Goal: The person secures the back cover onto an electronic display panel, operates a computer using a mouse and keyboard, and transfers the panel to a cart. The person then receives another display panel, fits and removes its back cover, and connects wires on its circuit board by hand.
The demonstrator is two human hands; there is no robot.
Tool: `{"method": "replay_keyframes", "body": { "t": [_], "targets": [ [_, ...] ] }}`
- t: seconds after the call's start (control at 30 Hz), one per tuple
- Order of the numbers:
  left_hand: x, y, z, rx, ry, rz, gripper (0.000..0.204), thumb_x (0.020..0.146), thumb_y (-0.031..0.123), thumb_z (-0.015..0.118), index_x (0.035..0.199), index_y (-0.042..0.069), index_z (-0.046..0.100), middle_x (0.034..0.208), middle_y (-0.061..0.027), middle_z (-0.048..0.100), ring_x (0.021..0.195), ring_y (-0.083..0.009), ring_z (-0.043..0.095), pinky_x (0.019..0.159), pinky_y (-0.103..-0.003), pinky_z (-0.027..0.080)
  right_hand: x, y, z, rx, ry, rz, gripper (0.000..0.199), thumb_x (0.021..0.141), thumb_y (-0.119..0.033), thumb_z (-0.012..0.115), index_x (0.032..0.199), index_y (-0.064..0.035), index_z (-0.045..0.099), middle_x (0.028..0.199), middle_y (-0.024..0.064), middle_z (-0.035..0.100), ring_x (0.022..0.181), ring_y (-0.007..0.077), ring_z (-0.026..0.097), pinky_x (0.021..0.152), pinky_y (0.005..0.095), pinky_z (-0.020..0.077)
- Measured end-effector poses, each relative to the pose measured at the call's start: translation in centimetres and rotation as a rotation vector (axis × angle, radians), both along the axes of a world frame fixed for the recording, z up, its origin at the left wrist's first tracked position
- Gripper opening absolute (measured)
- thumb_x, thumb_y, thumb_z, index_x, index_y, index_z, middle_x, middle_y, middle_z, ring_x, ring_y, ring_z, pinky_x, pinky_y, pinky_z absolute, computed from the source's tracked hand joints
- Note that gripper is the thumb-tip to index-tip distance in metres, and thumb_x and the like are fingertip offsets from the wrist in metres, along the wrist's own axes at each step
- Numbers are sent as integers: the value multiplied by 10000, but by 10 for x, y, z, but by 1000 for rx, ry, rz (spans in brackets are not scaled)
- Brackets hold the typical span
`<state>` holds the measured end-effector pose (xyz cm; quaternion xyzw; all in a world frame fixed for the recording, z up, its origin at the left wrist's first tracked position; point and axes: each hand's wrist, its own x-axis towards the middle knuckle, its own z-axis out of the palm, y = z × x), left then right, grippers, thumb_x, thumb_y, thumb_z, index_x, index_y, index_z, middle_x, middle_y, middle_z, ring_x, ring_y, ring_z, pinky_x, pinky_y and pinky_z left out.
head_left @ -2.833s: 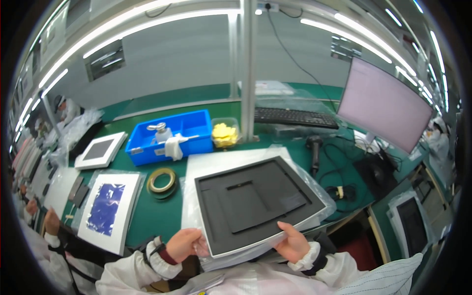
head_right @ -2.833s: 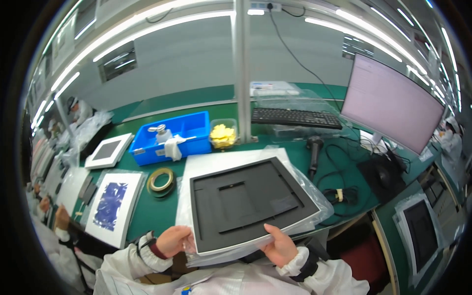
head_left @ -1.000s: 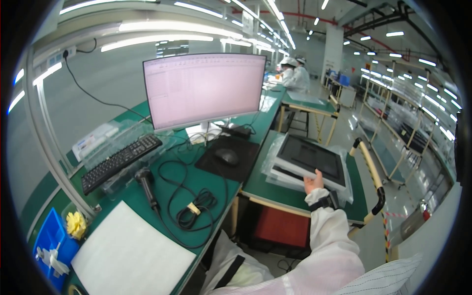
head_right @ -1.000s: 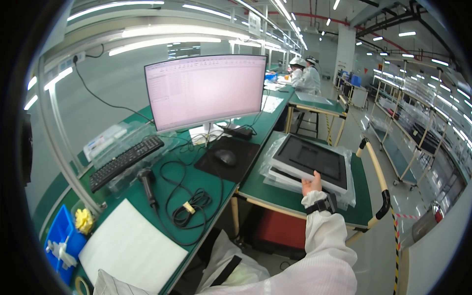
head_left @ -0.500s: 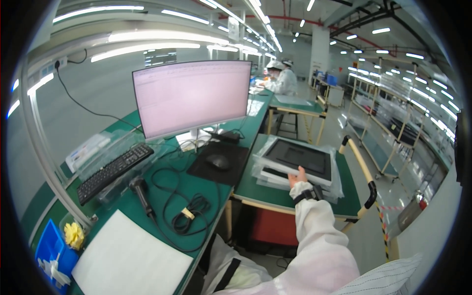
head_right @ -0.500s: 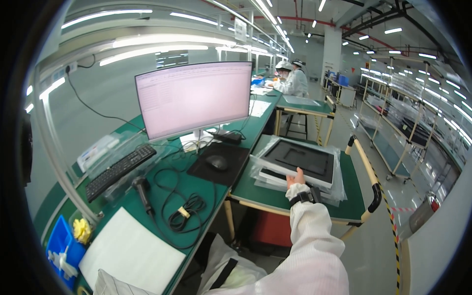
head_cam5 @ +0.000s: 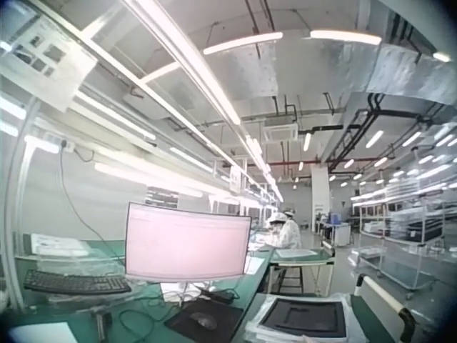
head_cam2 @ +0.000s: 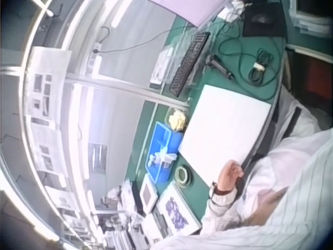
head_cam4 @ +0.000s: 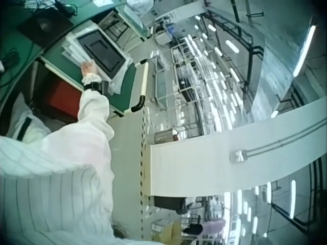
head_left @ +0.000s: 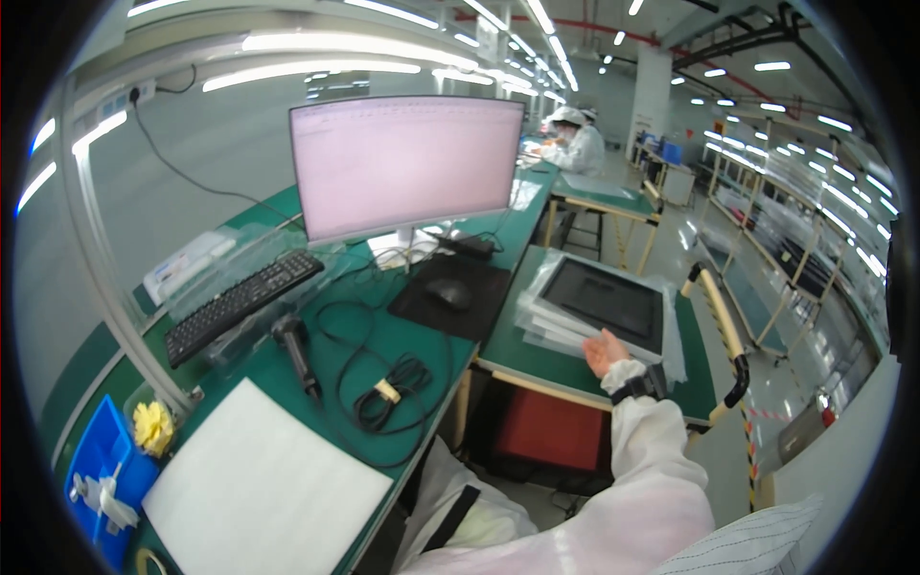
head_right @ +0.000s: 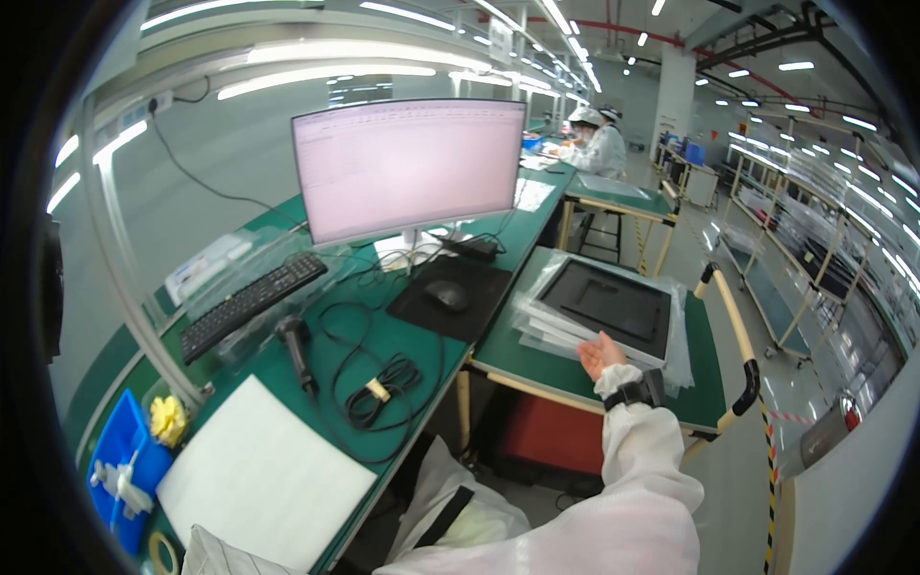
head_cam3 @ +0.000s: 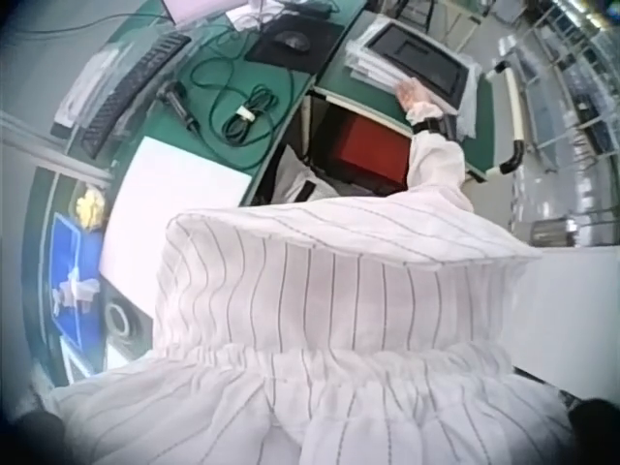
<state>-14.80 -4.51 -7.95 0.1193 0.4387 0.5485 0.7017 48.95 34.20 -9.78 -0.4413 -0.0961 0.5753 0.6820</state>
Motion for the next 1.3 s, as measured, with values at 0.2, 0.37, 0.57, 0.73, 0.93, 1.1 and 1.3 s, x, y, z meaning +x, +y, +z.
{"method": "replay_keyframes", "body": {
  "t": [0.2, 0.37, 0.57, 0.73, 0.93, 1.1, 1.3],
  "targets": [
    [4, -8, 20, 105, 101, 113, 284, 919, 272, 439, 905, 6, 536, 746, -130, 597, 661, -259, 591, 602, -345, 490, -93, -8, 19, -28, -4, 426, 198, 847, -227, 566, 764, -48, 578, 627, 40, 595, 524, 144, 567, 490, 240, 463],
    [4, -37, 69, 200, 253, 349, 260, 914, 235, 459, 871, -10, 536, 736, -127, 603, 655, -234, 613, 589, -324, 501, -241, -21, 91, 87, -171, 836, 199, 852, -230, 541, 735, -69, 548, 590, 10, 543, 515, 117, 501, 469, 238, 395],
    [-23, -115, 77, 129, 651, 847, 166, 900, 161, 482, 913, 8, 544, 770, -86, 606, 686, -168, 614, 607, -250, 499, -402, -66, 153, 212, -300, 1271, 219, 864, -193, 483, 734, -34, 560, 575, 46, 559, 489, 139, 520, 452, 250, 406],
    [-50, -221, 49, -371, 1579, 1257, 228, 780, 83, 612, 973, -17, 541, 840, -71, 584, 717, -140, 562, 564, -228, 458, -523, -139, 187, 459, -549, 1853, 203, 859, -157, 502, 773, 5, 588, 650, 92, 602, 546, 151, 568, 529, 243, 468],
    [-63, -319, 0, -996, 1801, 1472, 477, 708, 202, 699, 1077, 3, 471, 948, -147, 484, 854, -264, 497, 746, -353, 418, -610, -222, 183, 503, -670, 2213, 189, 865, -151, 497, 823, 5, 595, 713, 90, 614, 595, 141, 572, 570, 228, 465],
    [-62, -326, -15, -543, 664, 1610, 481, 773, 459, 634, 1034, 80, 495, 766, -45, 532, 649, -178, 531, 578, -329, 432, -648, -277, 165, 494, -573, 2430, 191, 880, -145, 493, 822, 4, 598, 700, 87, 615, 581, 130, 572, 563, 231, 476],
    [-63, -312, -11, -51, 395, 1587, 405, 858, 359, 561, 1135, 68, 507, 1017, -65, 588, 901, -224, 575, 775, -372, 469, -662, -323, 146, 479, -623, 2647, 210, 885, -171, 490, 845, 1, 605, 729, 74, 622, 611, 117, 568, 585, 222, 465]
  ]
}}
